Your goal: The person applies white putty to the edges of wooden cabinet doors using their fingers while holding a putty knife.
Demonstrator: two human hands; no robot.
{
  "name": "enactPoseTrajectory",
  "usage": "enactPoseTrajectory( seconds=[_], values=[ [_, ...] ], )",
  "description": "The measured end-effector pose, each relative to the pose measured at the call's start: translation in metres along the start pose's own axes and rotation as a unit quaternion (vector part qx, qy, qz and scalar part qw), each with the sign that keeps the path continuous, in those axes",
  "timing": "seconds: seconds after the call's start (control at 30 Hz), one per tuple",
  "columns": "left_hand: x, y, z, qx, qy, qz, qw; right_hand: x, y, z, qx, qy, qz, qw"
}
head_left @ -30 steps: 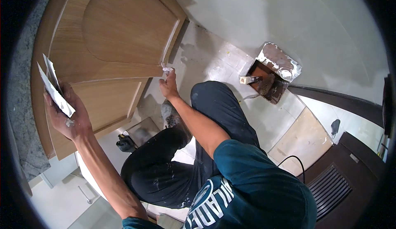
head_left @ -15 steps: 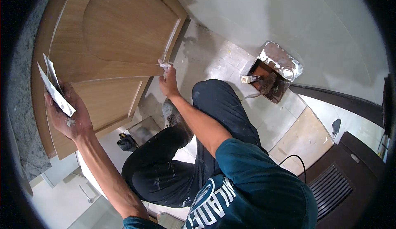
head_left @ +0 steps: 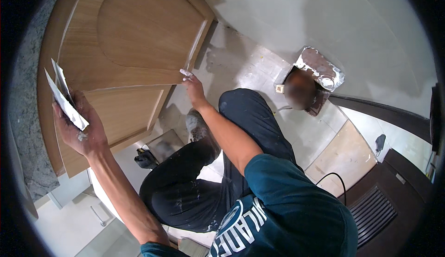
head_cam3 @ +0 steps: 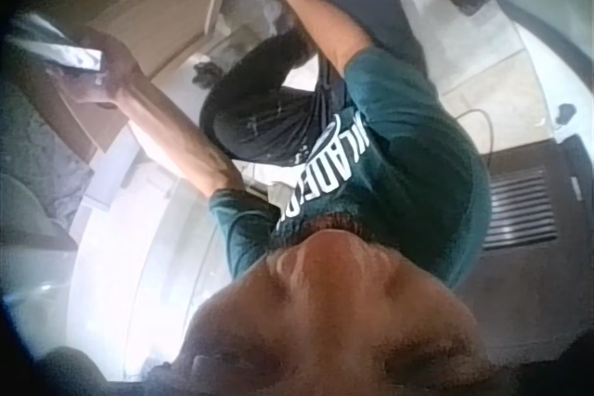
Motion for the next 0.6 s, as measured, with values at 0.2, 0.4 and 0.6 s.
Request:
enactPoseTrajectory(
  seconds=[0.2,0.4,0.6],
  values=[
    [-0.008,0.000,-0.004,0.005,0.005,-0.005,1.000,0.001,-0.006,-0.011,0.177,0.160,-0.037,0.970],
    [-0.011,0.003,-0.003,-0.008,0.002,-0.004,1.000,-0.017,0.002,-0.029,0.255,0.165,-0.005,0.953],
    [-0.009,0.001,-0.002,-0.011,-0.017,-0.023,1.000,-0.004,-0.005,-0.019,0.213,0.251,-0.019,0.944]
  ],
)
Point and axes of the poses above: each hand's wrist, its own y-axis away from the middle knuckle, its own x-axis out of the back of the hand, z = x × y, the point moved 2 cm from there along -y, towards the middle knuckle, and after that the axes turned 12 degrees about x, right-handed, at the moved point
